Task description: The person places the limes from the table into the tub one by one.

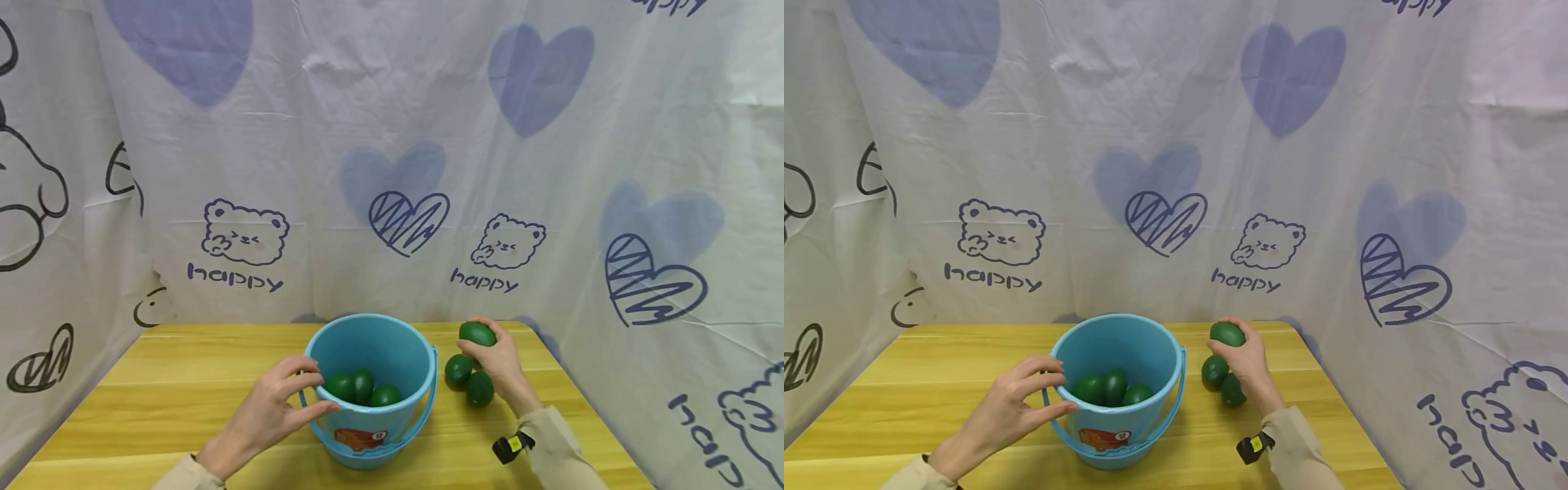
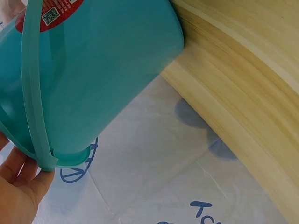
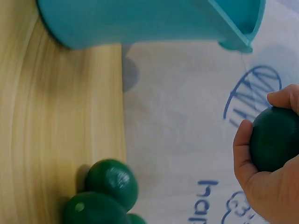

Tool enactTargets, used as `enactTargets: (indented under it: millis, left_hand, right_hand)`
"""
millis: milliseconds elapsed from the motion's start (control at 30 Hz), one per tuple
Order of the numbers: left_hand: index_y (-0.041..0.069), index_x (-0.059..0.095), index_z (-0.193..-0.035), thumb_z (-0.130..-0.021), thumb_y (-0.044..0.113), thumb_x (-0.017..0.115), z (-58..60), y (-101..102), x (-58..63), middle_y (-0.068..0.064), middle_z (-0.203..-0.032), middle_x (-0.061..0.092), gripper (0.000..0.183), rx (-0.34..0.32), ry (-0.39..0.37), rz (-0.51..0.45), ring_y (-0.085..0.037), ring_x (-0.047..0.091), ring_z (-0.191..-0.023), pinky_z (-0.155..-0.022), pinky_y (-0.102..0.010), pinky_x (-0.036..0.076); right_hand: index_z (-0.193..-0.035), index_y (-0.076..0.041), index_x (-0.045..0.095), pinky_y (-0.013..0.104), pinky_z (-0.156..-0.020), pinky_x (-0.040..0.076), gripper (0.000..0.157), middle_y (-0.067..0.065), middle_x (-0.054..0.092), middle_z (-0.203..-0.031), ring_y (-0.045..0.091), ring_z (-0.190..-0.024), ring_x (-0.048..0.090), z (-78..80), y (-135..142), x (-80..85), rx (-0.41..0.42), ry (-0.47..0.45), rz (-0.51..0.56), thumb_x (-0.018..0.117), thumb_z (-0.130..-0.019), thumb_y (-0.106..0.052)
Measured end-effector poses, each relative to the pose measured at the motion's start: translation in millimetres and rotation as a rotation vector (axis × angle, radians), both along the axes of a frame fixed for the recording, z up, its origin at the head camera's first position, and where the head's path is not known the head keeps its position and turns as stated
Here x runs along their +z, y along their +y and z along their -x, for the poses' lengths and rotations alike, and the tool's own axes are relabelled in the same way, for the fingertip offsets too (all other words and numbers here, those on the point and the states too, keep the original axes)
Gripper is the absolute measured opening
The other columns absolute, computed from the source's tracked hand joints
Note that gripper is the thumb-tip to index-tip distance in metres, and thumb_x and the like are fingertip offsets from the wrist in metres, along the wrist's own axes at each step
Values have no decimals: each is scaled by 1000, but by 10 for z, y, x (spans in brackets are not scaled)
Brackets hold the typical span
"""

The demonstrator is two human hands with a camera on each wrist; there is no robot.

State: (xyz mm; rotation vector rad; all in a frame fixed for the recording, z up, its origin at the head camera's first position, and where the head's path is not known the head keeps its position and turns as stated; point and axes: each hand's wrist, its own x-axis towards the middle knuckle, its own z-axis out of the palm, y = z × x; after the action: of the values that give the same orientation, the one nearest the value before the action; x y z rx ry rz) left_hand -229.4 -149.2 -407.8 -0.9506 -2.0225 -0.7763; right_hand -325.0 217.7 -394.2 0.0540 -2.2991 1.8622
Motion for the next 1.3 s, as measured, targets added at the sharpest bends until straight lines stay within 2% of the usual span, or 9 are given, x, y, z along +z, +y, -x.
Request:
enactTargets:
  millis: [133, 367, 533, 800, 1033, 1133, 1300]
  left_hand:
    - [21, 68, -85, -64, 38, 80, 4, 4, 5, 13, -100, 54, 30, 10, 3, 6, -6, 52, -92, -82, -11, 44]
    - [21, 68, -85, -63, 38, 81, -2, 4, 7, 13, -99, 54, 30, 11, 19, 7, -7, 53, -91, -80, -15, 46]
    - [22, 67, -85, -63, 38, 81, -5, 7, 14, 14, -99, 54, 30, 11, 14, 8, -6, 52, -91, -81, -12, 44]
    - [22, 67, -86, -64, 37, 81, -14, 9, 15, 13, -99, 53, 29, 1, -9, -2, -6, 52, -92, -81, -11, 44]
    - [21, 68, -85, -63, 36, 81, -27, 0, 38, 13, -99, 54, 29, 3, -20, -11, -7, 53, -92, -81, -12, 45]
    - [22, 68, -84, -63, 36, 81, -27, -3, 47, 13, -99, 54, 29, 3, -24, -16, -8, 53, -92, -82, -12, 44]
    - [23, 68, -85, -64, 37, 81, -31, 8, 41, 13, -99, 54, 29, -1, -30, -11, -7, 52, -92, -82, -11, 43]
  right_hand:
    - [-115, -21, 54, 35, -71, 50, 48, 10, 45, -117, 30, -96, 48, -75, -95, 76, 19, 14, -47, 76, -72, -19]
    - [-117, -25, 53, 38, -74, 49, 50, 6, 47, -117, 29, -96, 50, -174, -242, 153, 85, 53, -67, 76, -73, -20]
    - [-114, -29, 54, 39, -74, 49, 49, 4, 49, -116, 29, -94, 52, -217, -308, 201, 133, 94, -62, 78, -71, -22]
    - [-115, -29, 54, 41, -73, 50, 54, 4, 50, -115, 30, -93, 53, -270, -377, 281, 213, 120, -76, 80, -68, -31]
    - [-121, -28, 51, 41, -76, 49, 52, 5, 50, -117, 30, -97, 52, -306, -436, 355, 352, 140, -94, 75, -75, -26]
    - [-123, -27, 50, 40, -77, 48, 53, 2, 50, -120, 28, -98, 52, -316, -466, 380, 390, 182, -131, 74, -76, -25]
    - [-123, -22, 46, 38, -77, 48, 58, -2, 50, -120, 24, -98, 53, -355, -522, 364, 406, 236, -211, 76, -74, -27]
